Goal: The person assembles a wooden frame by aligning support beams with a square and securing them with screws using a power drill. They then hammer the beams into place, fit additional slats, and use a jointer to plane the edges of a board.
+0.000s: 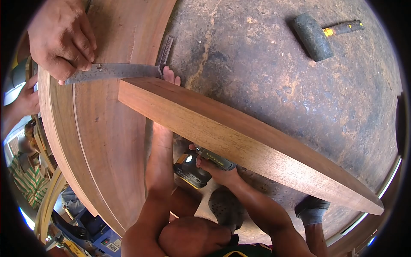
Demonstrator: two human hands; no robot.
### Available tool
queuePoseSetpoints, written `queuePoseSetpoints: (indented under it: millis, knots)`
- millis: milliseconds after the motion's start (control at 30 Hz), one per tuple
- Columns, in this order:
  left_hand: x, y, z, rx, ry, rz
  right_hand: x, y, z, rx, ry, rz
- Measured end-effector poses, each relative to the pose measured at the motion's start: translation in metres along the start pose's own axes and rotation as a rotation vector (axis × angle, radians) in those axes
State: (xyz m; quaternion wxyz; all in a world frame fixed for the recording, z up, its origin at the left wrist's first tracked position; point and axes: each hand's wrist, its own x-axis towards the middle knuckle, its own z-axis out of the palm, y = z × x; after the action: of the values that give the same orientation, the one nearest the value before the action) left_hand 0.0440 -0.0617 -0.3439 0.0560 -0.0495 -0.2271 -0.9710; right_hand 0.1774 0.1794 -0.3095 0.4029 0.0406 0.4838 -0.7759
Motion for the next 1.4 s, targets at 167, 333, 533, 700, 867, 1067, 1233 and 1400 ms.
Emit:
queuePoseSetpoints:
  millis: [167, 333, 533, 700, 867, 1067, 1233, 1400]
  knots:
    - [0.018, -0.003, 0.039, 0.070, 0.243, -0.103, 0.000, 0.012, 0.001, 0.034, 0.021, 0.014]
    - [0.050, 0.010, -0.012, -0.330, 0.018, -0.149, -0.001, -0.008, -0.001, 0.044, 0.002, 0.092]
    - [0.041, 0.011, -0.098, -0.545, 0.121, -0.086, 0.000, 0.002, 0.001, -0.007, 0.047, 0.050]
    - [0.039, 0.014, -0.092, -0.531, 0.106, -0.113, 0.000, -0.001, 0.002, -0.040, 0.057, 0.062]
    - [0.025, 0.009, -0.078, -0.535, 0.077, -0.129, 0.000, 0.004, 0.001, -0.006, 0.067, 0.060]
    - [0.030, 0.013, -0.070, -0.531, 0.033, -0.144, 0.001, -0.004, 0.001, -0.056, 0.071, 0.068]
    - [0.041, 0.011, -0.063, -0.514, -0.003, -0.149, 0.000, -0.004, 0.001, -0.046, 0.043, 0.073]
    - [0.035, 0.011, -0.048, -0.491, -0.041, -0.148, -0.001, -0.002, 0.000, -0.079, 0.029, 0.059]
